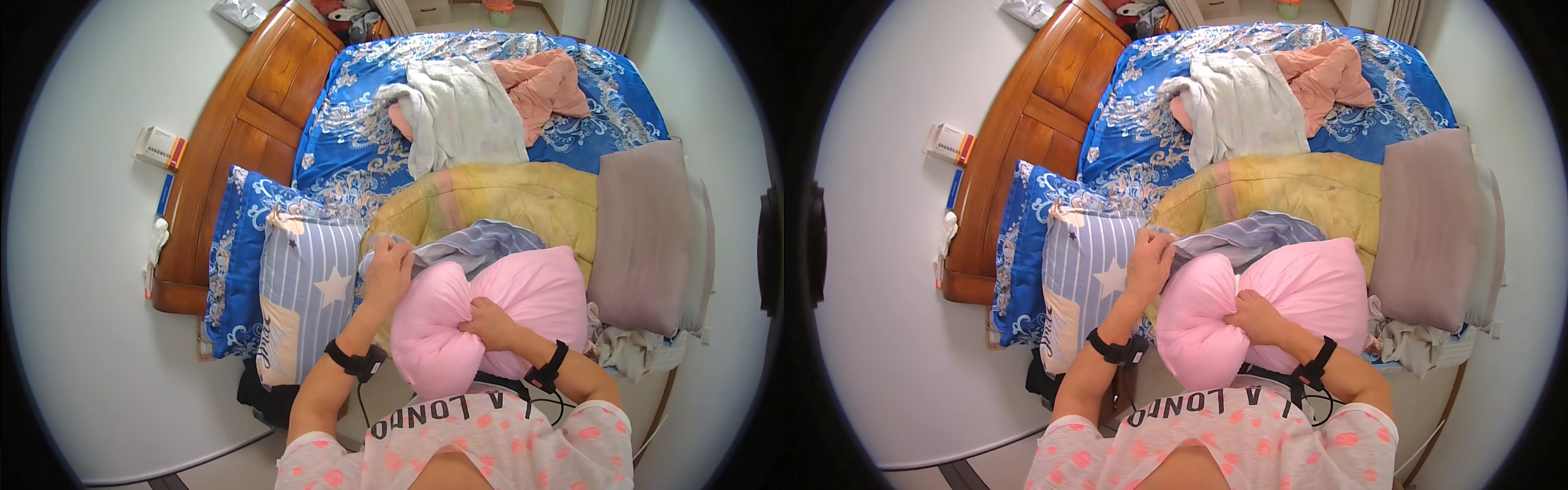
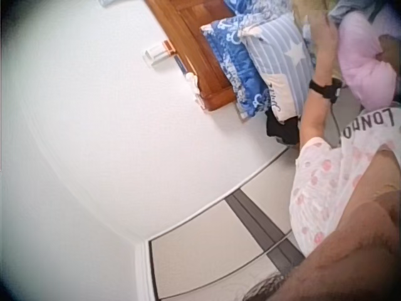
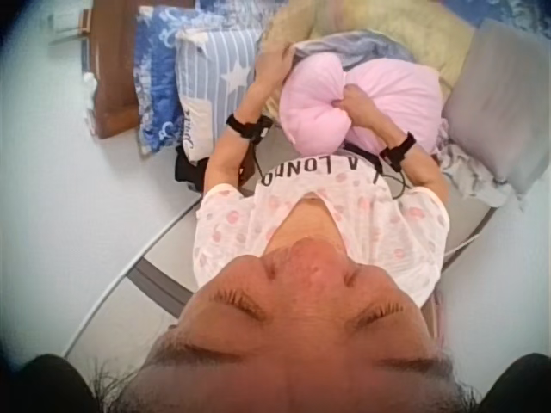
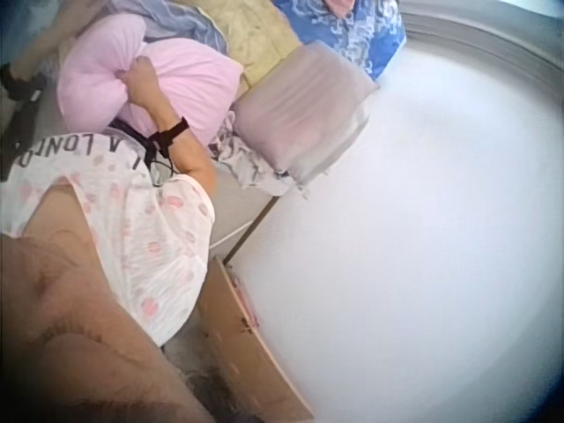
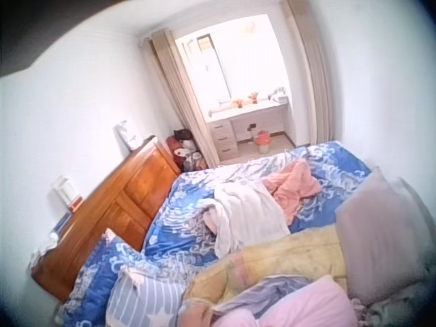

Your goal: The person puts pillowcases onto several pillows by hand, pulling the fabric over each pillow and smoothing it out on a bed.

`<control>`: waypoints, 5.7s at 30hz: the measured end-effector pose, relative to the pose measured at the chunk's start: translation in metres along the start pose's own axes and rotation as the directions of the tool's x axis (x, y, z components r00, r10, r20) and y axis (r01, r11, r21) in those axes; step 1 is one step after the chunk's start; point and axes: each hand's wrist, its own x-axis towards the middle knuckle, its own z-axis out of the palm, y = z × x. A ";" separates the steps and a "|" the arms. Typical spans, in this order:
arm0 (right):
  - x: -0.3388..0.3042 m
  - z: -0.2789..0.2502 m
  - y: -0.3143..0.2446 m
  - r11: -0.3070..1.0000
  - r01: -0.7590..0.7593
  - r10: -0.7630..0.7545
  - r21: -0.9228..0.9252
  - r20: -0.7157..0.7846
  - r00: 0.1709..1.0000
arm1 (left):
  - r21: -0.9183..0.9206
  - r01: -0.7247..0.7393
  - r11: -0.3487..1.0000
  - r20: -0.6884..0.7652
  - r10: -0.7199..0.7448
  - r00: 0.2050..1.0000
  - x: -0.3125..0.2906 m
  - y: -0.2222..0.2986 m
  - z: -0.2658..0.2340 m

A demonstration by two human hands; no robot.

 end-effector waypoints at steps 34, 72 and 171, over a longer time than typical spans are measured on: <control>-0.010 -0.091 -0.005 0.849 -0.517 0.228 -0.104 -0.811 0.538 | -0.519 0.006 0.855 -0.267 -0.168 0.949 -0.102 0.085 -0.011; 0.013 -0.036 -0.019 0.692 -0.707 0.705 0.149 -0.351 0.616 | -0.134 -0.373 0.918 -0.080 0.365 0.928 -0.077 0.106 0.018; 0.004 -0.012 0.002 0.711 -0.695 0.681 0.107 -0.350 0.643 | -0.151 -0.248 0.957 0.042 0.257 0.966 -0.041 0.073 -0.061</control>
